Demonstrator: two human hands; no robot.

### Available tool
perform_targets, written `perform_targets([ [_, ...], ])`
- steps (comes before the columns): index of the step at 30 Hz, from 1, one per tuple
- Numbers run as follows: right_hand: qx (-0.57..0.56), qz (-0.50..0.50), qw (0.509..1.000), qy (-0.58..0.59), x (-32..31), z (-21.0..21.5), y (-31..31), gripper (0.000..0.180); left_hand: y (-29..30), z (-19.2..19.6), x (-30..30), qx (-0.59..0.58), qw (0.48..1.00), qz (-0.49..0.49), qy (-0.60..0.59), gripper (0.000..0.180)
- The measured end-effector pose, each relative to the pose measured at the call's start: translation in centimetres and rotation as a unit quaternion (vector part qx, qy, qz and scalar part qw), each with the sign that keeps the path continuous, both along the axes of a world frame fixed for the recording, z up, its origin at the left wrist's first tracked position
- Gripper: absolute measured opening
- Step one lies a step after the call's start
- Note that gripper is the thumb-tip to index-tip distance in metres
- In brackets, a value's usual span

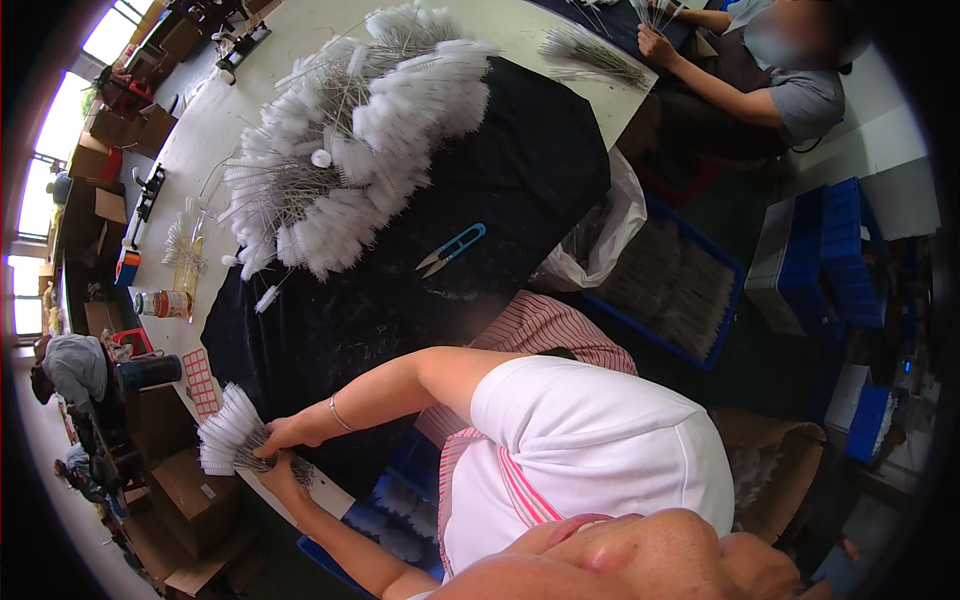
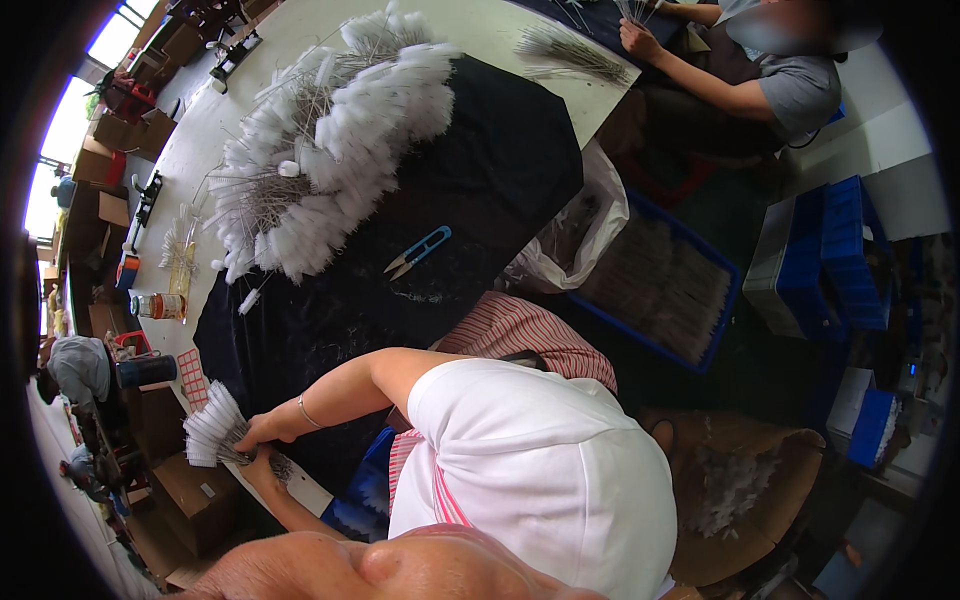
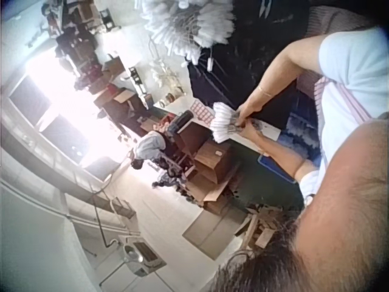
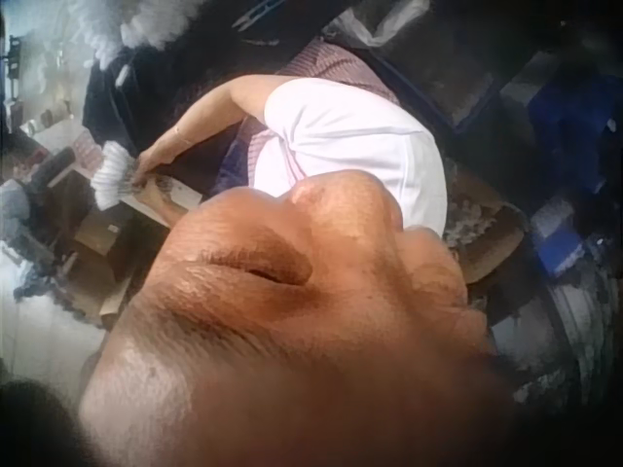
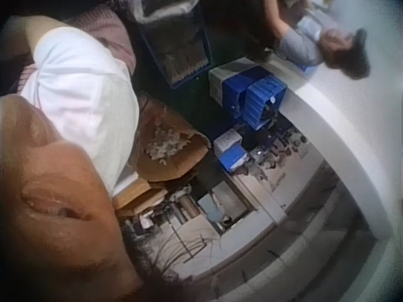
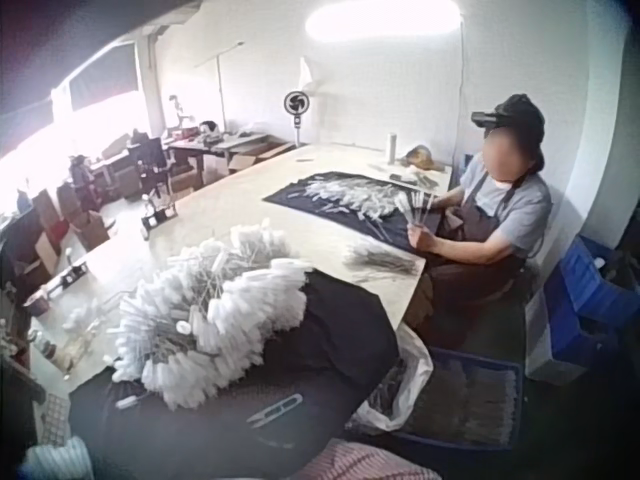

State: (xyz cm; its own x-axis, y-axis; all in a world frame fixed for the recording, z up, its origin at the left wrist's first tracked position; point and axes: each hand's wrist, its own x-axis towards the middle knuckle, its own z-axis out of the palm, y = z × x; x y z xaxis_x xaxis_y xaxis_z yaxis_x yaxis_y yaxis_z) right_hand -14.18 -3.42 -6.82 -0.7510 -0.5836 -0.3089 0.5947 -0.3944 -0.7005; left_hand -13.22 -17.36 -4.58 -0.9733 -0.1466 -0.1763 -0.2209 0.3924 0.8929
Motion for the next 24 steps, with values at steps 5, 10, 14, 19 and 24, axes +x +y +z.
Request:
perform_targets([
  [5, -0.055, -0.010, 0.998, -0.009, 1.5, 0.1, 0.5, 0.059, 1.7, -0.4, 0.5, -0.092, 0.992, -0.023, 0.083, 0.060],
  [10, -0.106, -0.019, 0.994, -0.022, 2.8, -0.6, 0.9, 0.060, 0.9, -1.6, 0.2, -0.229, 0.971, -0.067, 0.033, 0.070],
  [14, -0.149, -0.051, 0.987, -0.034, 2.3, -1.9, 2.2, 0.061, 3.1, -1.3, -0.3, -0.384, 0.921, -0.064, 0.013, 0.073],
  [19, -0.193, -0.050, 0.979, -0.049, 1.3, -4.1, 1.7, 0.063, 4.1, -1.1, -0.2, -0.474, 0.878, -0.060, 0.029, 0.076],
  [24, -0.189, -0.022, 0.982, 0.006, 1.4, -5.6, -1.4, 0.066, 3.6, -0.9, 0.5, -0.430, 0.903, -0.023, 0.002, 0.075],
])
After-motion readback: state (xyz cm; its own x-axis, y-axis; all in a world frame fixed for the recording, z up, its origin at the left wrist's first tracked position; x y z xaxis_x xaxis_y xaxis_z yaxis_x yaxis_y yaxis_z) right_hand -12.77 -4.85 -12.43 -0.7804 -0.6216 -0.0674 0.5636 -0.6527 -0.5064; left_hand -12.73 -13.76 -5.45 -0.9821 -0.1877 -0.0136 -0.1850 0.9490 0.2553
